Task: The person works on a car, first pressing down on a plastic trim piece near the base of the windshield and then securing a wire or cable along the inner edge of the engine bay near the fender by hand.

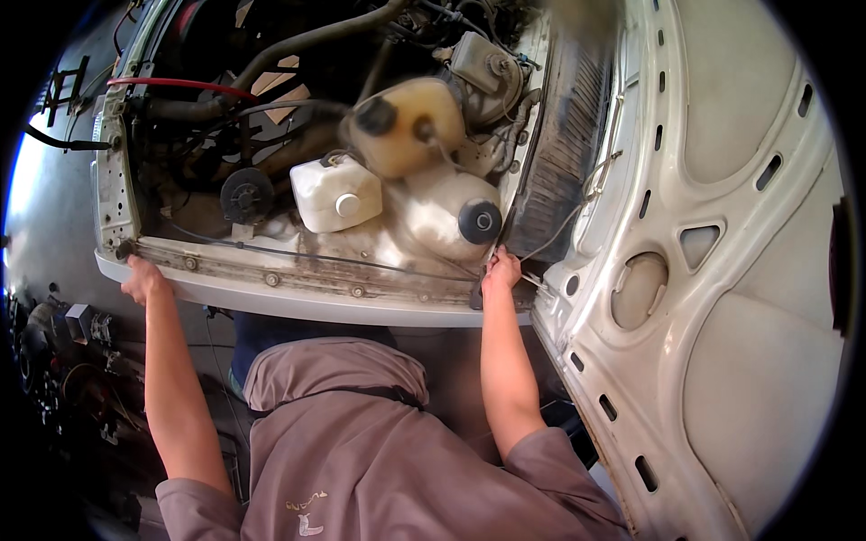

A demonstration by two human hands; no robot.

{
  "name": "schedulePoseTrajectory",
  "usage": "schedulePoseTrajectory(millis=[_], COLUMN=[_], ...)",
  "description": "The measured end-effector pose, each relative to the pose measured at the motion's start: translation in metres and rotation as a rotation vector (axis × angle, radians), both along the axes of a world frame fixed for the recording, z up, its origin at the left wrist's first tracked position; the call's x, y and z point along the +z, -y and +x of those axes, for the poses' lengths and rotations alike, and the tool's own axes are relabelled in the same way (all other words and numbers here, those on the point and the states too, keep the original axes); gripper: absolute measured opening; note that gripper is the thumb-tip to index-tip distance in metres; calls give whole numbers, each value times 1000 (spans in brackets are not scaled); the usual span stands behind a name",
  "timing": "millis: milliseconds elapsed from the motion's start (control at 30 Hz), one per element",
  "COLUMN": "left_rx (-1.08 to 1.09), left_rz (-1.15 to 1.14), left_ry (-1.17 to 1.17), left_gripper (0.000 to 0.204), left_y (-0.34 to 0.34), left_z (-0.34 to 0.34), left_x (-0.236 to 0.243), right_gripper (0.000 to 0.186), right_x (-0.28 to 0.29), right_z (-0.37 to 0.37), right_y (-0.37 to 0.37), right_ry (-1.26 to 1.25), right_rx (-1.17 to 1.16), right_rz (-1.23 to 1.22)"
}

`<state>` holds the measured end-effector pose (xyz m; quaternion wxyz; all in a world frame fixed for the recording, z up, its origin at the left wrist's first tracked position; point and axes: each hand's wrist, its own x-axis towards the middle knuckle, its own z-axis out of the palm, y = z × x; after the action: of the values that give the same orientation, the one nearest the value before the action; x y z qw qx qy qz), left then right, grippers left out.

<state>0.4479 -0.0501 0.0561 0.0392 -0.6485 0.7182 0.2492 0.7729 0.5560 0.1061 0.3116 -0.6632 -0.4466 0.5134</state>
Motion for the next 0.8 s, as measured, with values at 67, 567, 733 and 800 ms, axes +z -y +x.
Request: schedulePoseTrajectory(millis=[67, 567, 733, 800], left_rx=[5, -32, -15, -15], left_rz=[-7, 7, 18, 25], left_ry=[7, 1, 20, 2], left_gripper=[78, 80, 78, 79], left_y=[3, 3, -1, 1], left_z=[1, 3, 0, 1], left_x=[-1, -2, 2, 3], right_gripper=[22, 32, 22, 19], right_x=[-1, 33, 55, 63], right_z=[-3, -12, -11, -26], right_y=[6, 29, 19, 14], right_ry=[59, 687, 1012, 1104], right_rx=[13, 523, 855, 915], right_rz=[39, 386, 616, 603])
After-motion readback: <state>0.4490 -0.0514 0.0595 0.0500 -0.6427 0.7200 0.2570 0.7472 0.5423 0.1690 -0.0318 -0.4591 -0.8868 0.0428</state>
